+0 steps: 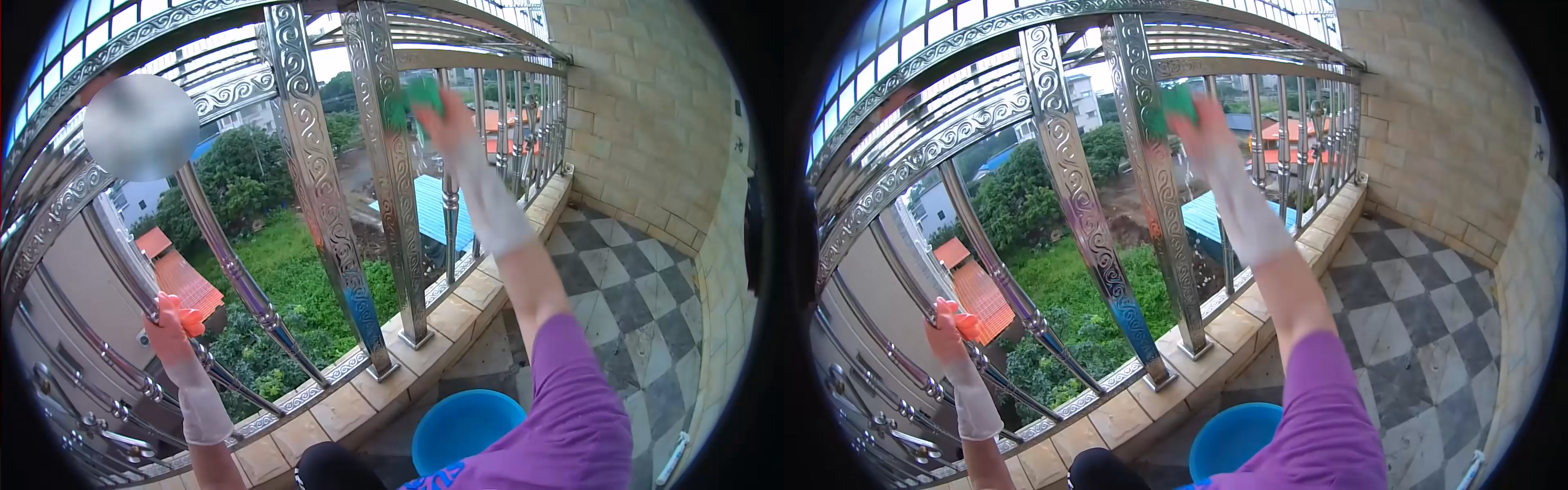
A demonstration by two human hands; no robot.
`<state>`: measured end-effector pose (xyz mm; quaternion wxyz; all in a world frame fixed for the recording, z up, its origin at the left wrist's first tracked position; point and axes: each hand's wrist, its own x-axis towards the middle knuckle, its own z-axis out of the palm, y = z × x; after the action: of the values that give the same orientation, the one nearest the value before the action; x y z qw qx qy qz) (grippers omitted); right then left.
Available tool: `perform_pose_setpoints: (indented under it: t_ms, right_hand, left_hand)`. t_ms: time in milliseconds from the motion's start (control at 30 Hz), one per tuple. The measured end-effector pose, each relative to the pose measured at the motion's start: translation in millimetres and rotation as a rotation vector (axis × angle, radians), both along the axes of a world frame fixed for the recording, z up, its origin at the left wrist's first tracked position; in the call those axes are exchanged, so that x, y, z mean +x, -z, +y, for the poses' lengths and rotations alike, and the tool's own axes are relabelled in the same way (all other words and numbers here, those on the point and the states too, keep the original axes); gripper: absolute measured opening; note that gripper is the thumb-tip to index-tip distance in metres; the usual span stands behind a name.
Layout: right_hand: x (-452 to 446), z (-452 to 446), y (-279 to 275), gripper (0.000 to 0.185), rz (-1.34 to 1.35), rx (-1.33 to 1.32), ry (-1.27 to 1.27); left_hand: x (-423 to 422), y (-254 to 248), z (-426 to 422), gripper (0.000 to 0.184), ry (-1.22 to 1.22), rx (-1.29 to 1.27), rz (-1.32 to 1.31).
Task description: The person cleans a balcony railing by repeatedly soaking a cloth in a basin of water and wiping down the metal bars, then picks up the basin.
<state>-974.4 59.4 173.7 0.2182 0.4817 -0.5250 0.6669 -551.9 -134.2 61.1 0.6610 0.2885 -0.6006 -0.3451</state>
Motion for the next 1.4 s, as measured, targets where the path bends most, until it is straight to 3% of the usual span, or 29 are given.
perform_pose_setpoints:
  t_ms: [33, 67, 100, 133, 167, 267, 333, 400, 467, 567, 600, 700, 767, 833, 933, 1033, 1133, 1200, 1300, 1400]
  right_hand:
    - [-16.1, -18.4, -45.4, 0.035, 0.324, -0.154, 0.415]
    - [10.8, -9.2, -90.8, 0.034, 0.190, -0.011, 0.308]
    - [-10.8, -34.3, -121.9, 0.027, 0.324, -0.153, 0.267]
    - [-9.8, -58.5, -136.3, 0.031, 0.447, -0.430, 0.387]
    - [-1.8, -62.6, -130.9, 0.023, 0.410, -0.361, 0.473]
    - [15.3, -58.0, -79.2, 0.026, 0.300, -0.075, 0.637]
    - [20.2, -55.4, -14.8, 0.033, 0.309, -0.162, 0.555]
    - [4.7, -50.2, 57.7, 0.037, 0.225, -0.018, 0.417]
    - [-37.5, -60.9, 139.3, 0.042, 0.341, -0.139, 0.215]
    - [-47.9, -55.4, 172.5, 0.043, 0.214, -0.116, -0.132]
    - [-47.1, -57.4, 179.5, 0.042, 0.183, -0.164, -0.054]
    - [-40.1, -46.5, 173.4, 0.038, -0.251, -0.189, -0.401]
    - [-48.2, -34.1, 175.3, 0.031, -0.336, -0.170, -0.314]
    - [-51.6, -22.3, 162.0, 0.030, -0.491, -0.172, -0.218]
    - [-36.6, 6.6, 94.9, 0.026, -0.771, -0.082, 0.026]
    - [-32.3, 28.1, 18.2, 0.032, -0.743, -0.094, 0.141]
    - [-51.9, 31.6, -47.3, 0.029, -0.136, -0.116, 0.370]
    - [-30.5, 17.1, -96.8, 0.028, 0.029, 0.001, 0.385]
    - [-38.5, -38.6, -123.5, 0.018, 0.179, 0.248, 0.345]
    - [-21.6, -34.2, -148.7, 0.009, 0.318, 0.338, 0.414]
  left_hand:
    - [-0.8, -0.9, 2.0, 0.042, -0.005, 0.001, -0.002]
    - [-1.3, -1.5, 2.8, 0.042, -0.011, 0.004, -0.002]
    - [-1.5, -2.2, 2.7, 0.042, -0.011, 0.010, 0.000]
    - [-1.8, -2.4, 2.1, 0.041, -0.010, 0.017, 0.004]
    - [-2.2, -2.0, 1.2, 0.041, -0.008, 0.027, 0.011]
    - [-1.3, -1.9, 1.5, 0.040, -0.001, 0.011, -0.005]
    - [-2.3, -2.0, 2.1, 0.040, -0.011, -0.012, 0.000]
    - [-2.0, -1.1, 4.4, 0.039, -0.018, -0.029, -0.002]
    - [-2.5, -0.6, 3.9, 0.039, -0.020, -0.048, -0.005]
    - [-1.9, -0.5, 1.9, 0.038, -0.009, -0.042, -0.013]
    - [-2.2, -1.6, 2.1, 0.041, -0.014, -0.042, -0.014]
    - [-1.3, 3.0, -1.8, 0.048, -0.016, -0.024, -0.032]
    - [2.7, 0.7, -10.3, 0.048, 0.008, 0.001, -0.060]
    - [-0.2, -3.9, -6.2, 0.048, -0.008, 0.046, -0.067]
    - [1.2, -12.8, -2.3, 0.037, 0.039, 0.135, -0.091]
    - [8.6, -7.6, -7.9, 0.026, 0.114, 0.154, -0.086]
    - [17.7, -3.7, -11.7, 0.018, 0.212, 0.155, -0.098]
    - [18.5, -4.4, -9.5, 0.018, 0.262, 0.184, -0.083]
    - [26.1, -6.2, -12.4, 0.019, 0.273, 0.340, -0.150]
    - [24.8, -10.3, -10.6, 0.016, 0.337, 0.272, -0.137]
